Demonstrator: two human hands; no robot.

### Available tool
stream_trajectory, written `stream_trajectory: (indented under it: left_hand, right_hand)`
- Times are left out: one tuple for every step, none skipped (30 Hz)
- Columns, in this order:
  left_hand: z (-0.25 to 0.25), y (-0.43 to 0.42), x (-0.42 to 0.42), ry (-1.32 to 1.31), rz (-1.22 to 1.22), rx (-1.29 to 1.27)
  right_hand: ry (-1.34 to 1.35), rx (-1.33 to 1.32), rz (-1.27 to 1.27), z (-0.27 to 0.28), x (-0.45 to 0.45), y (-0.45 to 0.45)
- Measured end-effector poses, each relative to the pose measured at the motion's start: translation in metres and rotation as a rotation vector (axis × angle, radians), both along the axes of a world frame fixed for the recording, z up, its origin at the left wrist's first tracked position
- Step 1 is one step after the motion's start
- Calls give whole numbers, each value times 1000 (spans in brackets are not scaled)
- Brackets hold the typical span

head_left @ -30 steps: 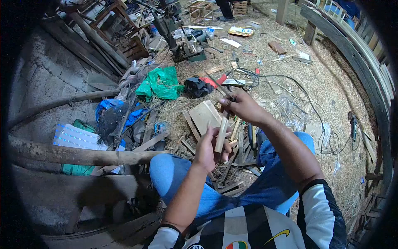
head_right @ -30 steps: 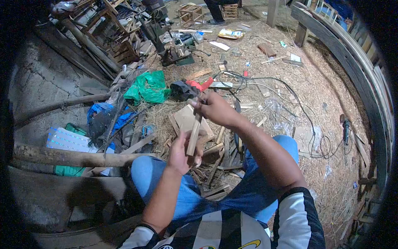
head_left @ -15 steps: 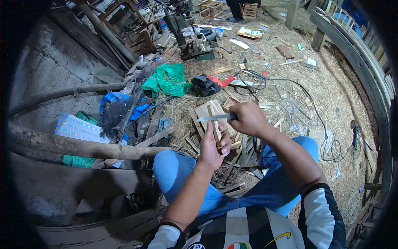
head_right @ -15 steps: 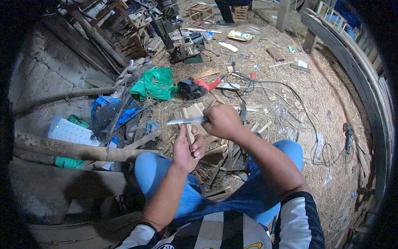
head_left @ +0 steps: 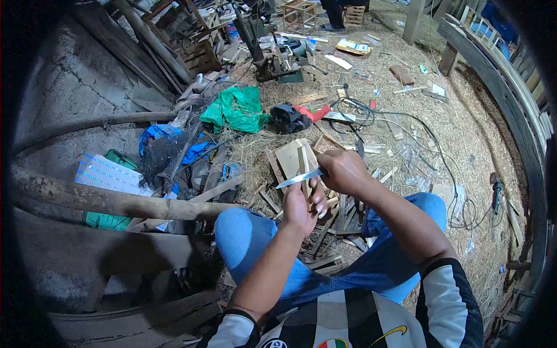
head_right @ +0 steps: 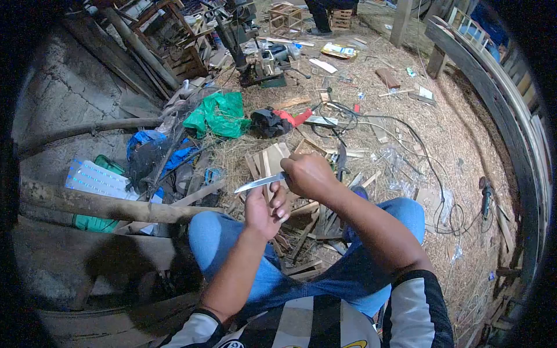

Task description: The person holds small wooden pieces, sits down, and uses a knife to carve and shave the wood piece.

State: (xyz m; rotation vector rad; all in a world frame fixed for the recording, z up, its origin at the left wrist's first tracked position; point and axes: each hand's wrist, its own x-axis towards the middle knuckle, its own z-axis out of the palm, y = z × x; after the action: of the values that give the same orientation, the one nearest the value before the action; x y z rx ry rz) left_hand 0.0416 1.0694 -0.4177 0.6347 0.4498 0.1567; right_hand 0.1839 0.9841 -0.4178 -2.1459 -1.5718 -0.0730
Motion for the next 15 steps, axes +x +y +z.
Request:
stream_trajectory:
  left_hand:
    - [2, -1, 0, 32, 20, -34]
    - [0, 0, 0, 32, 21, -36]
    - [-3, 1, 0, -4, -11, -39]
    - [-4, 2, -1, -40, -44, -41]
    - [-5, 2, -1, -39, -43, -42]
    - [-4, 2, -1, -34, -41, -53]
    - [-4, 2, -1, -29, -40, -64]
    - [-4, 1, 0, -29, -40, -65]
    - [-3, 0, 2, -18, -12, -107]
    - [-2, -1, 3, -7, 17, -148]
    - [-1, -3, 4, -8, 18, -149]
    - [0, -4, 5, 10, 46, -179]
    - [0, -4, 6, 28, 73, -208]
    - [-4, -1, 6, 27, 74, -208]
    - [-9, 4, 5, -79, -8, -265]
  right_hand:
    - [1, -2, 0, -2, -1, 1]
    - [2, 17, -11, -3, -2, 2]
    - [4, 35, -21, -5, -2, 3]
    - [4, 34, -20, -5, -3, 3]
    - [14, 24, -21, -5, -3, 3]
    - [23, 15, -22, -5, -3, 4]
    - [23, 14, -22, -6, -3, 4]
    - [22, -1, -26, -7, -2, 4]
    - [20, -16, -30, -7, -2, 5]
    - [19, -16, -29, -6, -1, 5]
    - [23, -19, -25, -5, -2, 5]
    - [27, -21, -20, -5, -2, 5]
    - [25, -22, -20, -5, -2, 5]
    - [20, -26, -17, -5, -2, 6]
    - [15, -31, -14, -5, -2, 7]
